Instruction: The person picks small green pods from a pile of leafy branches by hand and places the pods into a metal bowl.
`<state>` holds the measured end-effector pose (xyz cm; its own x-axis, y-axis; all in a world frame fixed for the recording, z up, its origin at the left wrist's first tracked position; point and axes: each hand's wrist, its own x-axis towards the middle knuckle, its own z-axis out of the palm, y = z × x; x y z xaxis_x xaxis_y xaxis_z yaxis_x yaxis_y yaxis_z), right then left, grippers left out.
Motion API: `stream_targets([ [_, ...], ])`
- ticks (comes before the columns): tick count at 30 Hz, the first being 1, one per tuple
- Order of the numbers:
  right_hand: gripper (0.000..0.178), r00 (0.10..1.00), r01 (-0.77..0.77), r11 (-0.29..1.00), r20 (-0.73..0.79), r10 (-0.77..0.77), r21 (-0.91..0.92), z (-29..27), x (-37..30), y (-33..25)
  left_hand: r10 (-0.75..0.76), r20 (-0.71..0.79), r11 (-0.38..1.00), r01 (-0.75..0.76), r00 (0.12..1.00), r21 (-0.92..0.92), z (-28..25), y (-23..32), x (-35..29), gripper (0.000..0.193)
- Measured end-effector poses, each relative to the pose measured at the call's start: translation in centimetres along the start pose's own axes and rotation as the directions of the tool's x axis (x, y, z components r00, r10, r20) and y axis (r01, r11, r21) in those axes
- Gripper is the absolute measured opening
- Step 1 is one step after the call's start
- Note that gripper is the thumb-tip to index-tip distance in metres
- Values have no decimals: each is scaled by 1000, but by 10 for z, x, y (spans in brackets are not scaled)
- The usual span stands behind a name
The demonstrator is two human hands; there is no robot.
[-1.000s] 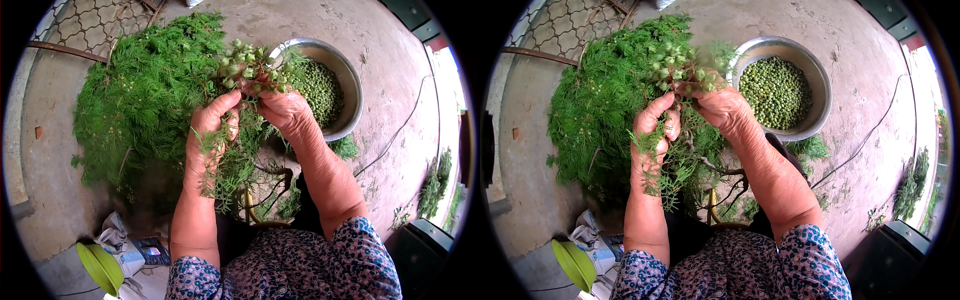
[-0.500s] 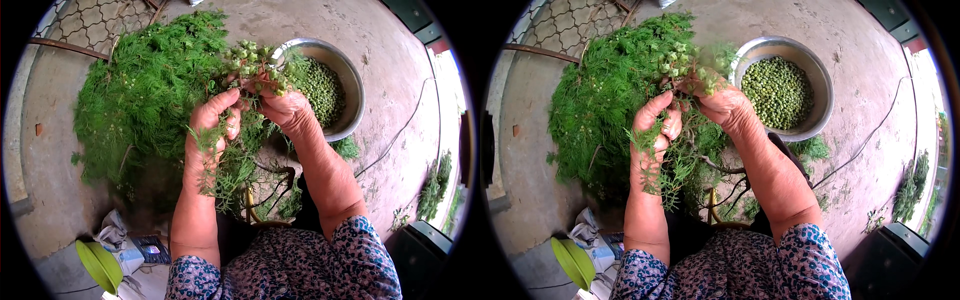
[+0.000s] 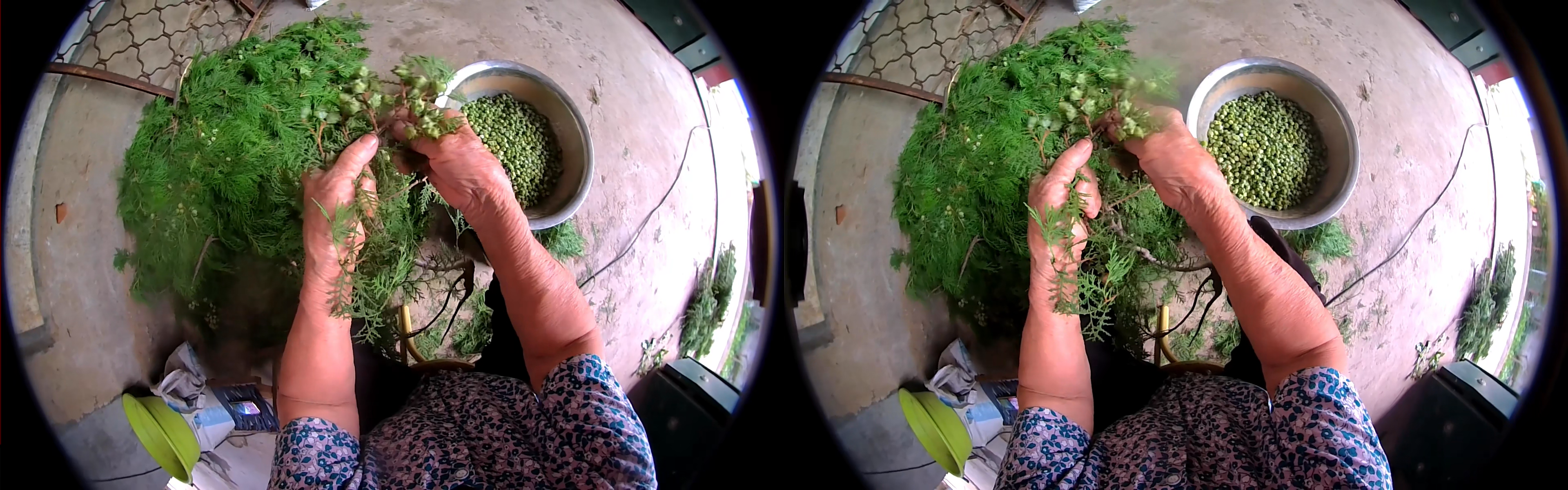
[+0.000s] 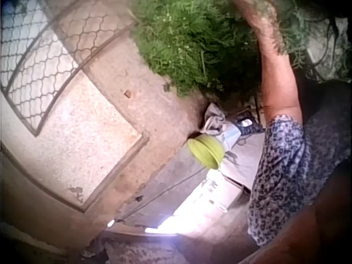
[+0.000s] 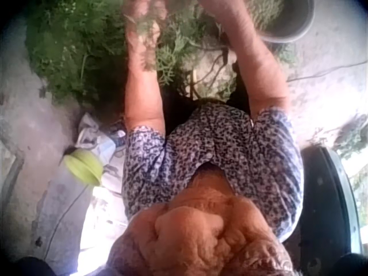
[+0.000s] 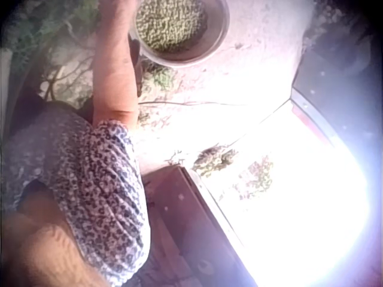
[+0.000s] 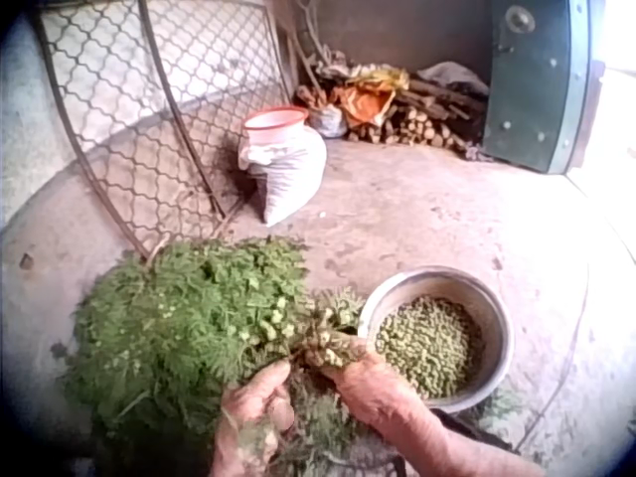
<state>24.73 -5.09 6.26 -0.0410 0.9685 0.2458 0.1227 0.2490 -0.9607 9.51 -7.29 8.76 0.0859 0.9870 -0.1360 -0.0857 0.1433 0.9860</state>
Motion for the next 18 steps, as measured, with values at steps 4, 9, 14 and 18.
stream_targets([
  [4,16,949,-314,923,47,311,223,-1,-2,-12,-97,-96,992,89,991,-86,6,5,4,27],
  [9,16,947,-321,940,70,315,116,-6,-7,-23,-233,-117,922,181,966,-342,4,7,10,22],
  [14,14,900,-404,666,141,413,626,-7,-2,-19,-154,-125,953,114,980,-280,4,3,12,19],
  [18,13,916,-348,608,120,383,713,-7,-2,-25,-74,-28,982,68,997,-178,-3,0,15,27],
])
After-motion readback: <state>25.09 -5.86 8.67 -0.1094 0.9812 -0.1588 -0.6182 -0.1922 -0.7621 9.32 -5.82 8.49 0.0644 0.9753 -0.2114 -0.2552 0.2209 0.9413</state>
